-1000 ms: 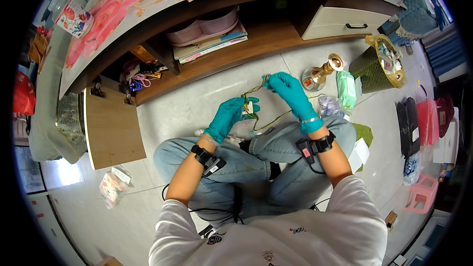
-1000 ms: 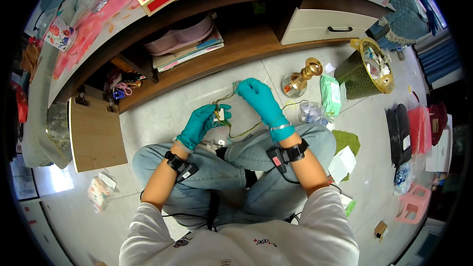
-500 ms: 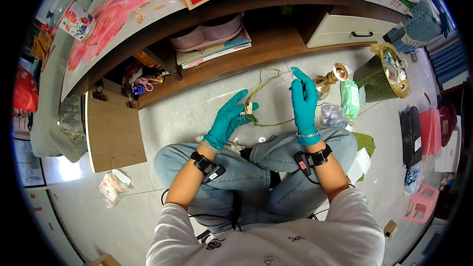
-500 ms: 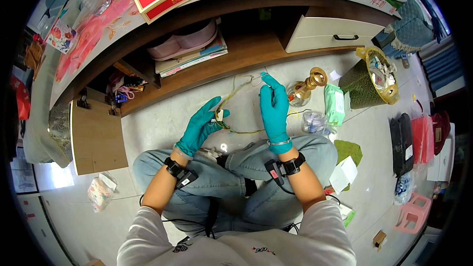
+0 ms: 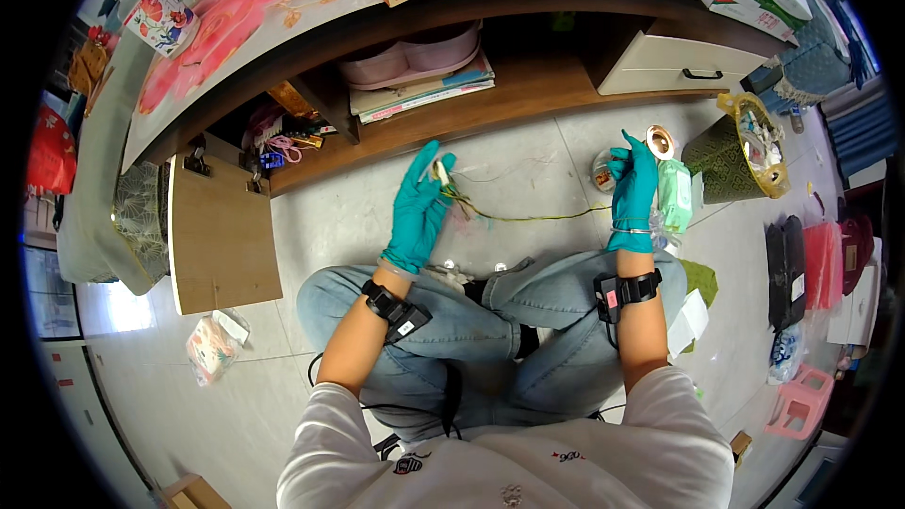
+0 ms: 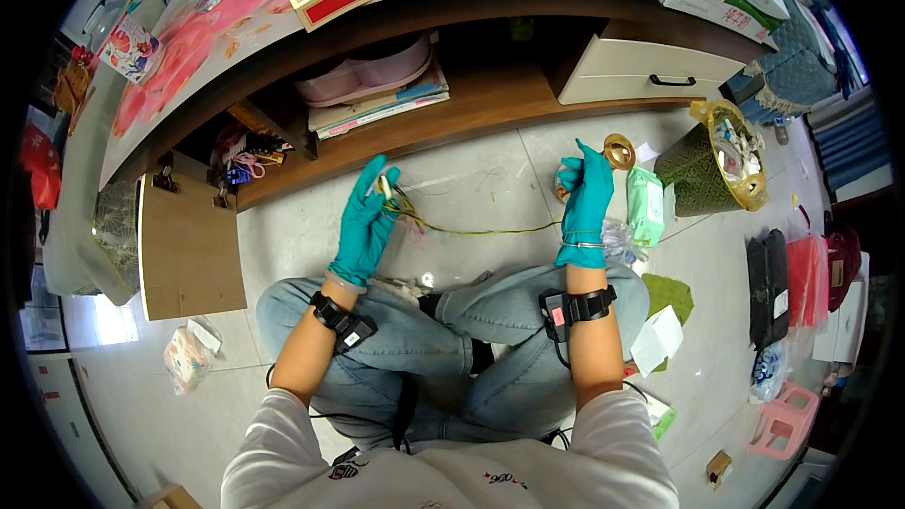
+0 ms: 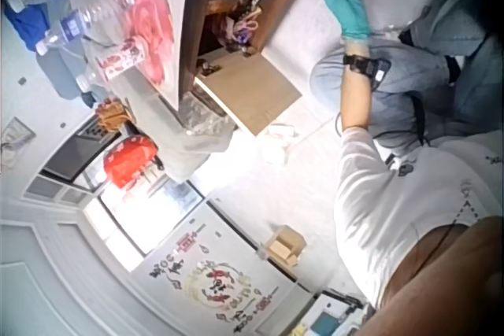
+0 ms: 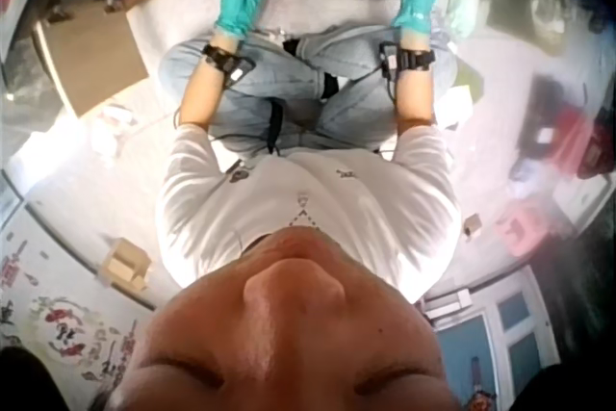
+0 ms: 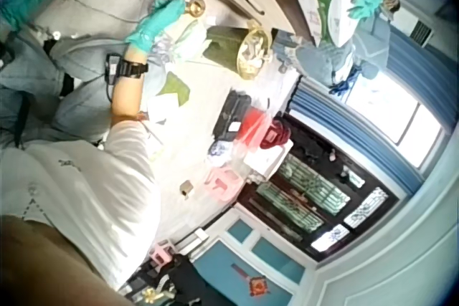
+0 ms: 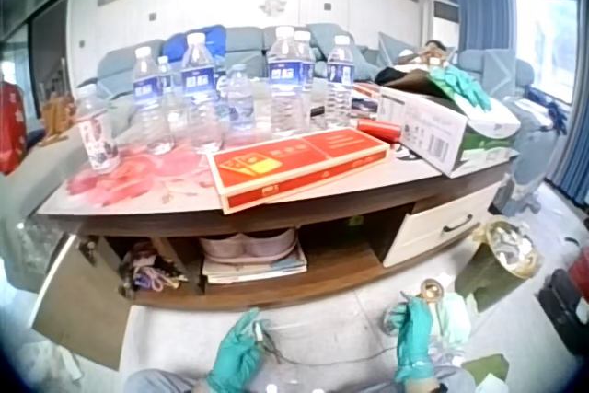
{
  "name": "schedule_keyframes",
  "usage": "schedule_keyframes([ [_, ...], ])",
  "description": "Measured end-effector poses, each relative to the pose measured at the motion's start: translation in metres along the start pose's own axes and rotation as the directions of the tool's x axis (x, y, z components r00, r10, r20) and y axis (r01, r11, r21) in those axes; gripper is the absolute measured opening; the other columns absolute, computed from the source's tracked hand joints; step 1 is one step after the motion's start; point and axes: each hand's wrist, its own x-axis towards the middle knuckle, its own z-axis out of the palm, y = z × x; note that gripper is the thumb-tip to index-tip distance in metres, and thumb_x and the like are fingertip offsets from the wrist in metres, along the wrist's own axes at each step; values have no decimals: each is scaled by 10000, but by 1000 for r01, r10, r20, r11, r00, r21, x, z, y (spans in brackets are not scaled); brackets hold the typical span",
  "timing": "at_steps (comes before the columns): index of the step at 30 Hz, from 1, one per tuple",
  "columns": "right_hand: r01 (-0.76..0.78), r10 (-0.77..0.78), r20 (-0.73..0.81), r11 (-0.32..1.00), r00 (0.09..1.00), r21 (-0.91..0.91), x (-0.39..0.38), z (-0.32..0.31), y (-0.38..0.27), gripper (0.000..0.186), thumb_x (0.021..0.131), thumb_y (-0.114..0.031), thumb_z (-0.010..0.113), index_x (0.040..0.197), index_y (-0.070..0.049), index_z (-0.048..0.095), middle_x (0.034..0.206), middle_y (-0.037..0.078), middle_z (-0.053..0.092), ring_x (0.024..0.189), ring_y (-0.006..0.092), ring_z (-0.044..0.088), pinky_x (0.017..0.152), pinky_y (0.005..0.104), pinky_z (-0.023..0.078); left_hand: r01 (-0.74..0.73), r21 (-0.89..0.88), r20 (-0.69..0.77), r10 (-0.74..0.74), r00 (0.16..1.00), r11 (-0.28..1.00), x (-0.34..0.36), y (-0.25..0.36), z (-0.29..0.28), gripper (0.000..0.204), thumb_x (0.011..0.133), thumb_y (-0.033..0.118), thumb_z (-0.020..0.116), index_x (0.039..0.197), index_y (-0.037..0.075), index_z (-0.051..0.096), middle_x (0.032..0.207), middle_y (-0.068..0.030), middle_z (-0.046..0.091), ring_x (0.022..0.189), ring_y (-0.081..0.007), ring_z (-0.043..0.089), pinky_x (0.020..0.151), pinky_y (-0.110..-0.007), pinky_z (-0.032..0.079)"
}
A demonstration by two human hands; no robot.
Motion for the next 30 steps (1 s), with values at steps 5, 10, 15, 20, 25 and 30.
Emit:
schedule_keyframes([
  [5,69,-1,224,953,975,-295,-34,34,-13,286,908,-212,495,1107,-47,616,729,25,583,557,70,474,504,200,396,-6,24,3,6,1000,1000,0,7,2,527,881,47,525,1372,41,333,1386,-95,390,1244,-171,417,948,-263,443],
  [10,517,-167,643,753,748,-407,-68,69,-5,273,854,-102,539,1114,-107,623,827,52,596,623,135,539,597,247,457,162,158,97,-178,979,974,-8,10,23,564,838,-35,514,1369,28,335,1394,-91,381,1244,-184,417,964,-295,439],
  [15,893,-128,923,332,362,-304,-78,74,2,392,769,-12,593,1131,-161,622,954,63,596,882,247,557,733,324,461,269,210,175,-307,935,940,-18,2,30,592,802,-101,528,1355,35,368,1359,-72,421,1194,-182,449,966,-332,448],
  [20,880,3,931,327,365,-346,-85,76,8,347,743,-52,643,1071,-165,634,999,54,596,917,276,544,751,355,465,331,185,206,-366,907,925,-18,0,31,600,805,-69,578,1355,44,368,1376,-69,404,1175,-177,466,960,-340,458],
  [25,880,-108,927,370,360,-298,-84,77,9,317,733,-68,644,1033,-172,641,1004,62,604,886,284,567,727,369,478,293,201,177,-329,928,935,-16,4,34,600,812,-44,574,1363,45,356,1379,-62,403,1170,-167,470,973,-319,441],
  [30,886,-169,918,371,360,-279,-86,79,5,340,757,-106,658,1089,-171,619,977,58,578,886,268,544,745,357,462,287,95,191,-300,935,953,-14,6,24,598,824,13,572,1375,51,340,1389,-61,396,1176,-169,473,963,-319,442],
])
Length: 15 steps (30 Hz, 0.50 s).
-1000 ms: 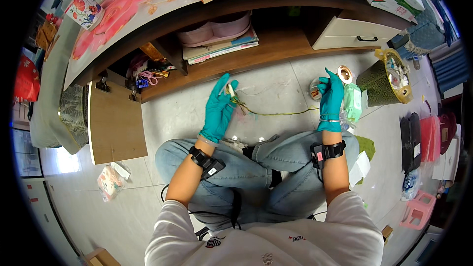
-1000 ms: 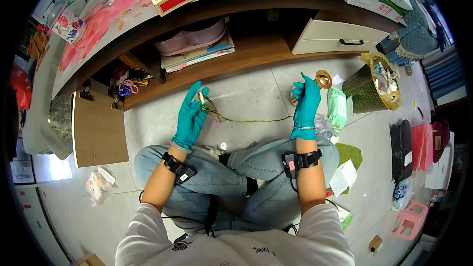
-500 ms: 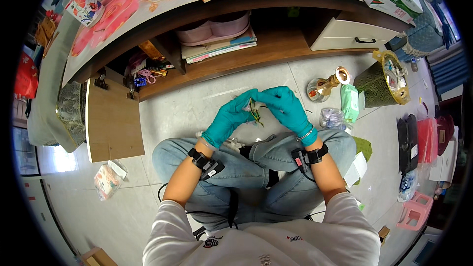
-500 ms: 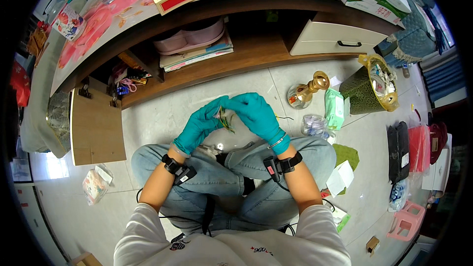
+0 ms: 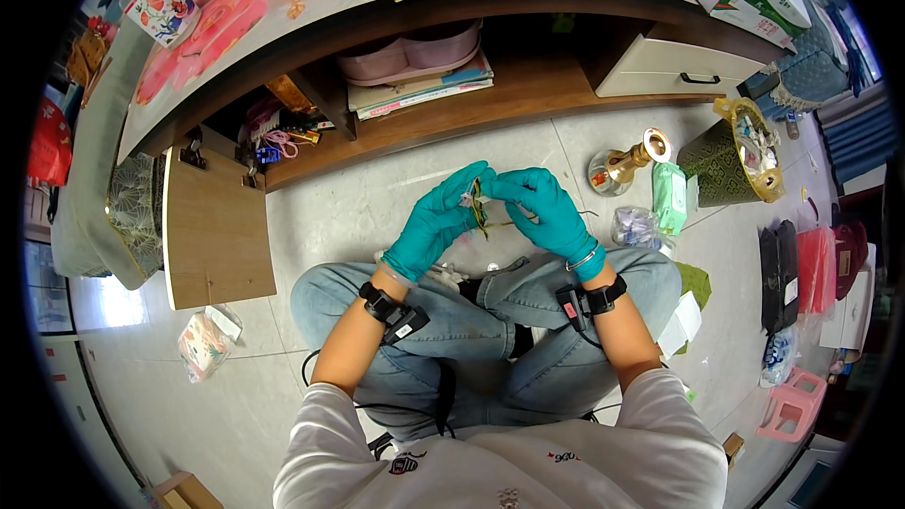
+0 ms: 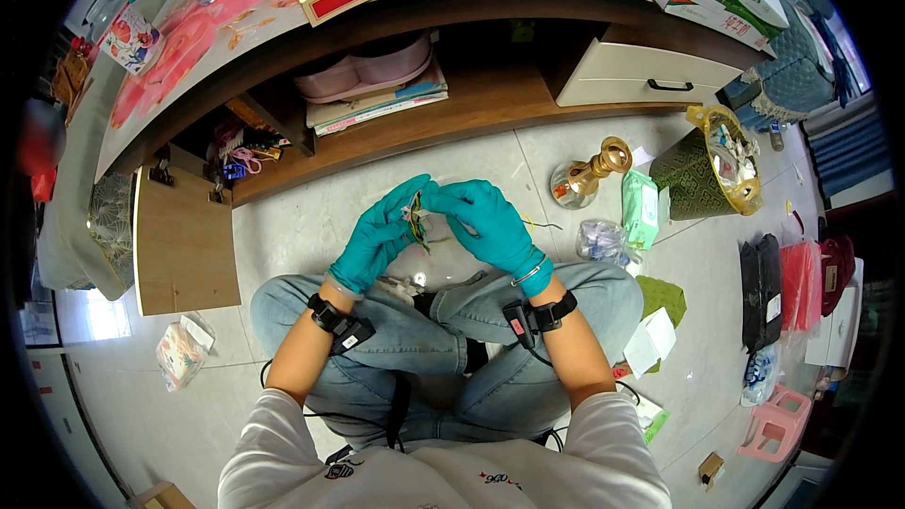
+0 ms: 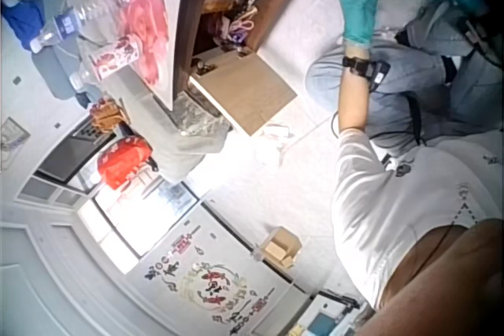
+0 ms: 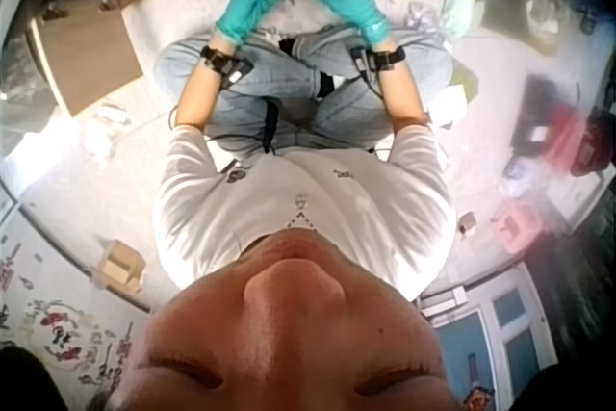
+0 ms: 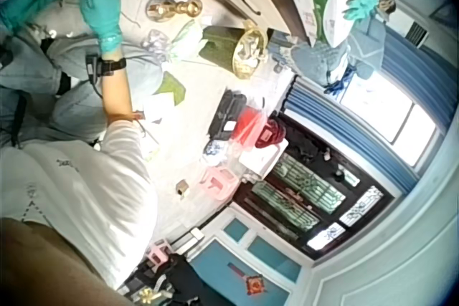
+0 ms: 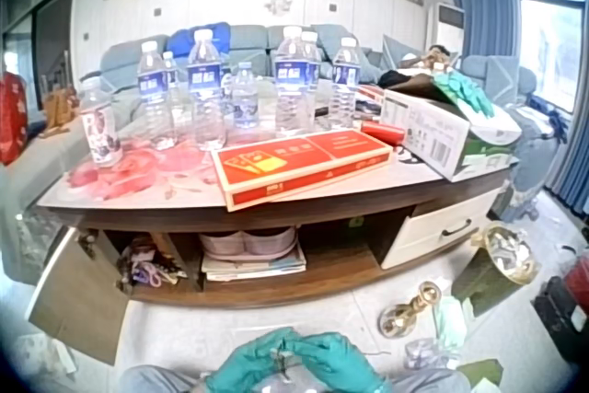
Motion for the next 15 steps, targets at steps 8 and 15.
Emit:
schedule_keyframes([
  [8,-84,83,-19,996,996,-44,-7,9,-4,299,751,-135,679,1044,-160,625,918,42,559,872,256,532,743,348,450,29,38,56,-31,998,999,-2,-3,10,614,815,-5,560,1381,47,327,1387,-79,398,1170,-181,485,962,-323,440],
  [15,-206,248,-101,927,964,315,-16,19,11,146,789,-86,614,934,-95,602,833,48,539,735,202,530,632,307,442,-27,137,4,26,1000,990,0,4,7,553,875,188,573,1360,28,359,1352,-92,436,1182,-174,475,936,-285,433],
])
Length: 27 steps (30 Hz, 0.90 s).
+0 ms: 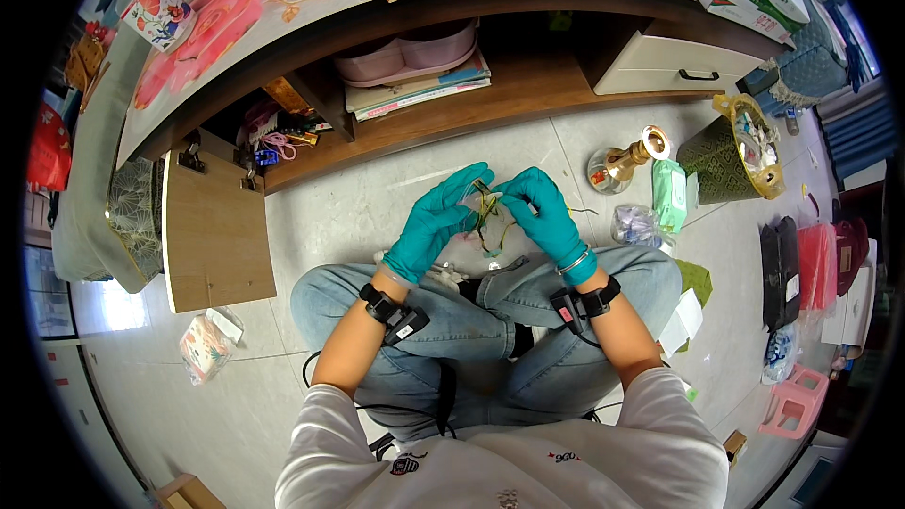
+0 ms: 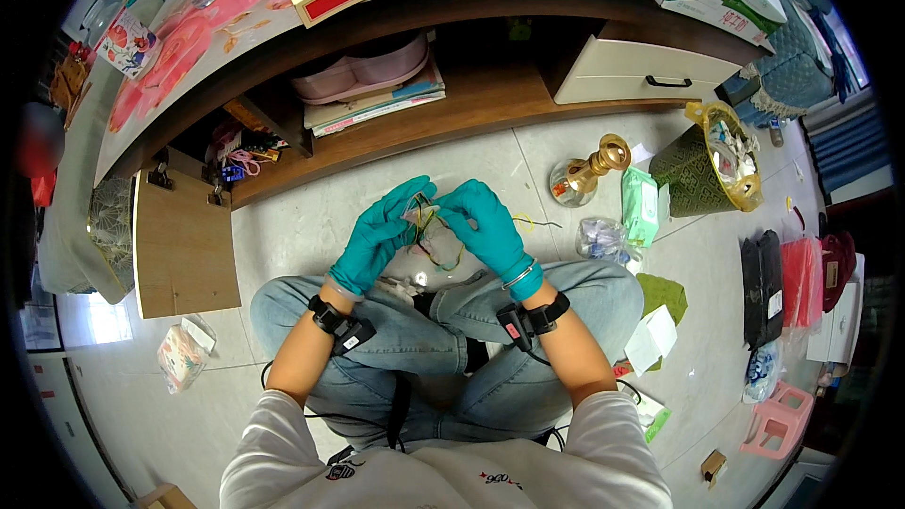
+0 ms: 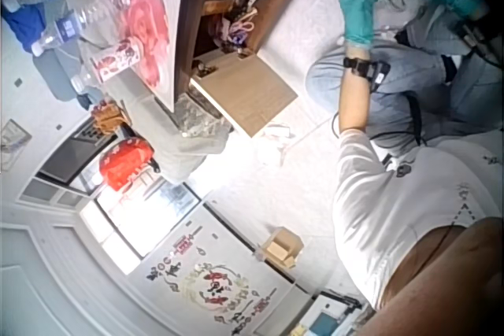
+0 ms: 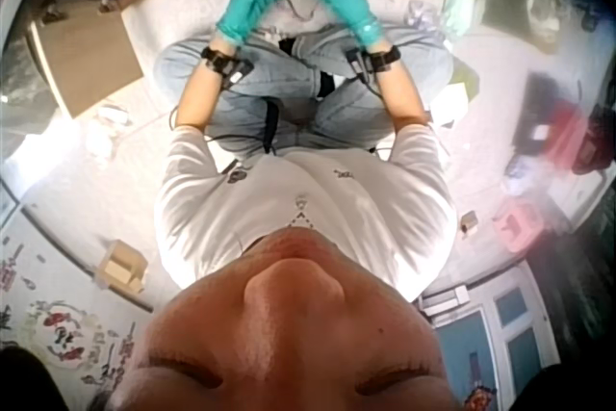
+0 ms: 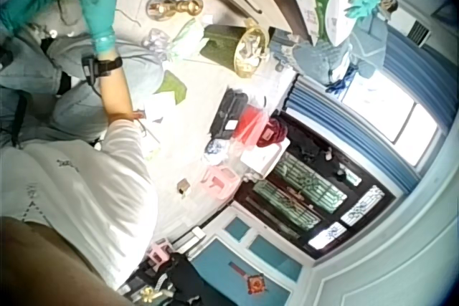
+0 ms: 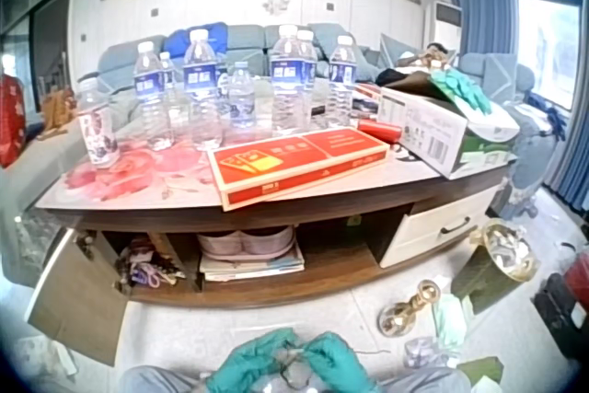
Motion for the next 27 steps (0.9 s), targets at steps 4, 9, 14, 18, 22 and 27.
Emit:
schedule_keyframes([
  [4,-300,288,87,930,954,210,1,-3,-3,38,842,-67,552,845,-32,538,807,21,541,734,92,522,651,238,440,-34,14,-89,35,995,999,0,1,1,503,874,187,573,1327,36,415,1298,-78,485,1146,-164,501,906,-271,449],
  [9,-479,467,161,714,869,512,-3,3,12,77,861,-99,539,872,-22,543,767,14,554,669,84,531,622,232,453,-28,141,-323,73,944,990,2,-8,-11,383,870,138,570,1240,52,517,1162,-24,581,955,-77,553,776,-201,459],
  [14,-618,539,337,512,772,596,-6,-4,12,87,867,-121,540,902,-43,559,809,20,590,722,100,574,675,234,483,-35,222,-551,155,820,974,1,-2,-38,300,856,103,583,1155,80,590,1066,33,630,720,12,495,611,-121,395],
  [18,-601,544,327,465,773,650,-7,-8,17,101,866,-132,544,912,-45,566,795,24,592,702,110,576,663,245,486,-24,268,-629,193,753,963,-2,22,-64,296,852,99,590,1147,99,597,998,35,638,673,-6,493,601,-135,405],
  [22,-518,577,173,512,798,685,-3,-12,17,97,882,-131,528,901,-44,567,782,20,593,673,106,563,641,240,480,214,543,-574,173,800,812,-8,30,-85,330,843,187,617,1152,72,596,903,-17,653,655,-75,534,613,-206,449],
  [27,-441,567,71,550,821,709,1,-14,14,98,896,-138,521,891,-53,570,779,18,595,662,86,548,624,219,465,462,881,-424,258,868,-107,-24,4,-110,664,765,520,614,1213,35,543,861,-163,644,778,-311,628,726,-395,496],
])
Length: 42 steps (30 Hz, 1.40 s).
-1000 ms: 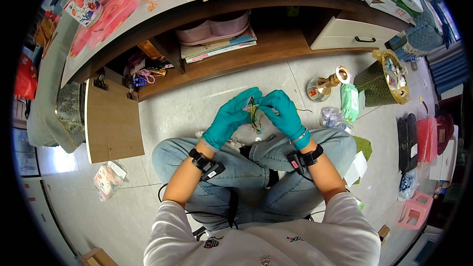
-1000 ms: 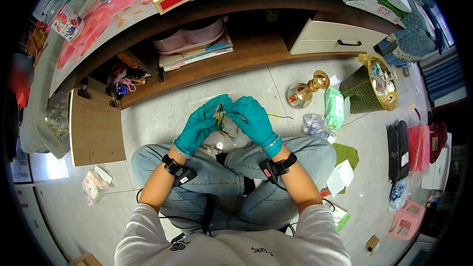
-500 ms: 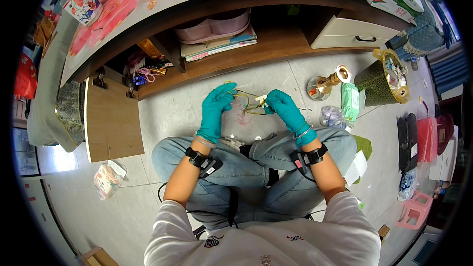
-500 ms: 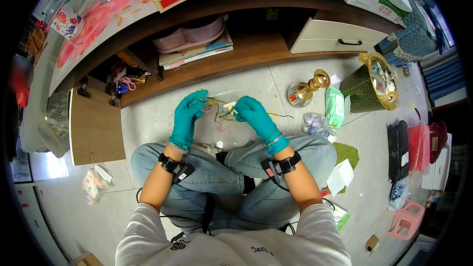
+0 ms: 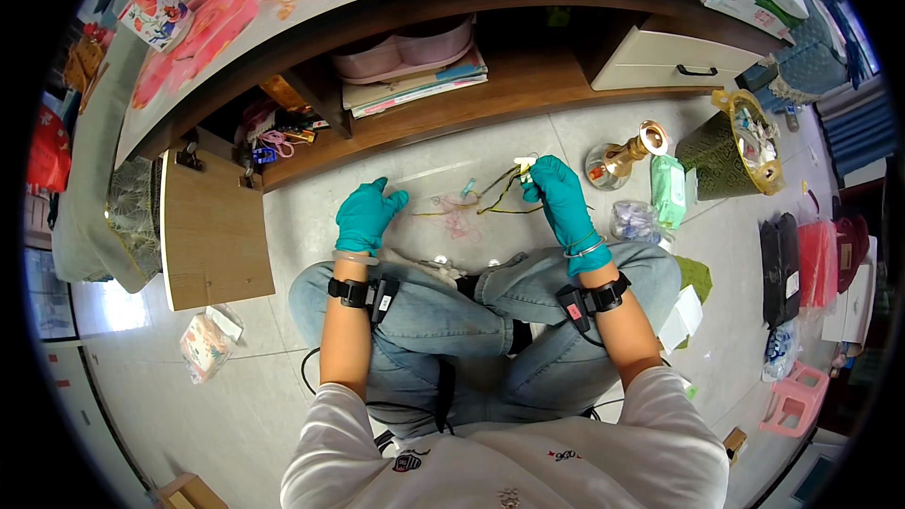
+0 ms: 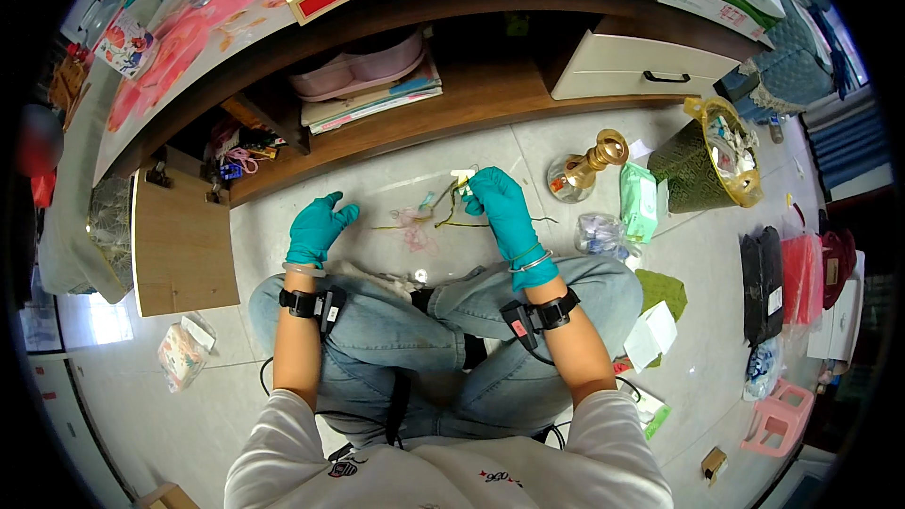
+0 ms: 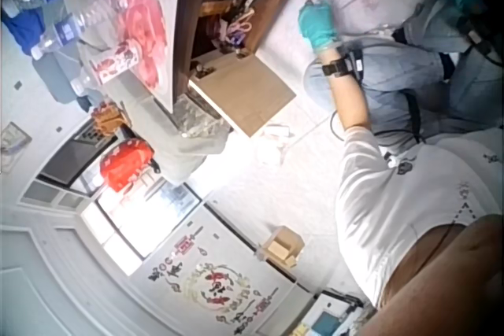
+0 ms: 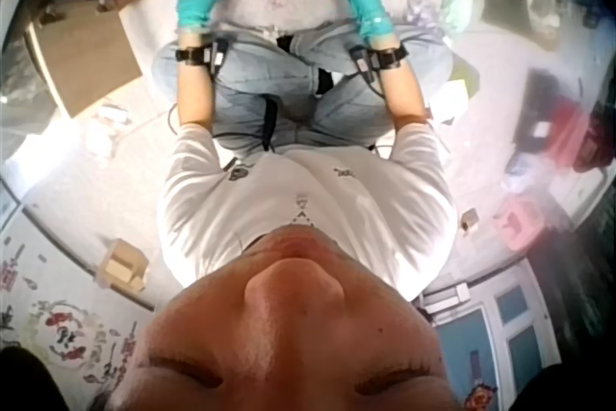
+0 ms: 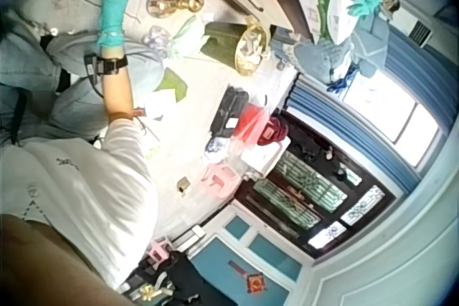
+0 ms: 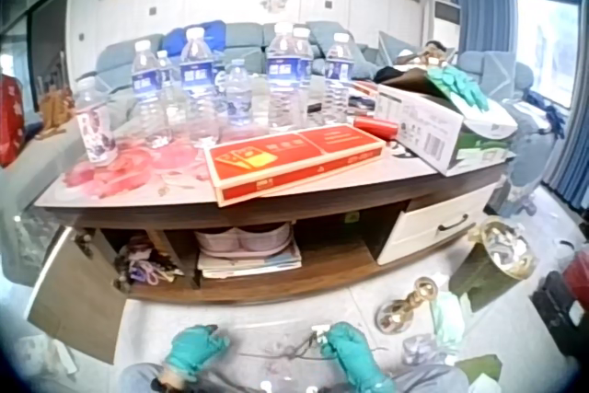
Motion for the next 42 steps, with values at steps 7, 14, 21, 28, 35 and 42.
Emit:
schedule_keyframes([
  [7,-32,32,-3,997,999,-64,-8,8,-13,83,884,-131,539,903,-57,572,773,11,587,677,75,547,618,228,473,-159,-539,-106,121,987,827,-3,56,-34,478,827,348,628,1204,62,559,1192,-136,570,1098,-241,534,921,-333,414],
  [14,-56,75,196,993,978,-100,-18,18,-20,104,875,-112,546,942,-33,556,812,25,584,708,92,559,647,237,479,-74,-925,112,452,885,372,-16,106,-35,475,894,290,554,1305,67,468,1261,-68,536,1144,-148,486,977,-284,372],
  [21,65,14,359,976,933,-207,-21,22,-15,162,878,-95,523,1014,-12,549,868,42,587,759,107,566,713,242,480,-106,-812,243,498,832,574,-25,112,4,461,842,139,631,1274,60,493,1119,-121,615,926,-145,590,814,-286,476],
  [28,40,-17,196,993,981,-115,-16,15,-37,249,942,-243,442,1049,-31,517,987,134,627,713,146,600,610,220,471,94,-806,384,394,835,584,-20,104,14,286,872,156,588,1145,75,609,869,-78,659,772,-128,598,737,-266,480],
  [35,-40,-6,171,963,985,265,-23,32,-57,299,954,-304,410,1012,-34,525,970,166,636,779,228,650,553,242,479,125,-824,405,422,811,552,-21,108,7,241,889,165,555,1102,95,644,796,-52,621,714,-112,561,718,-269,472],
  [42,31,-225,229,774,947,632,-10,22,-114,289,938,-191,423,1055,47,540,999,178,617,897,288,626,768,343,530,145,-873,404,525,749,465,-20,105,9,305,917,241,533,1162,73,602,805,-7,598,725,-87,543,679,-224,438],
])
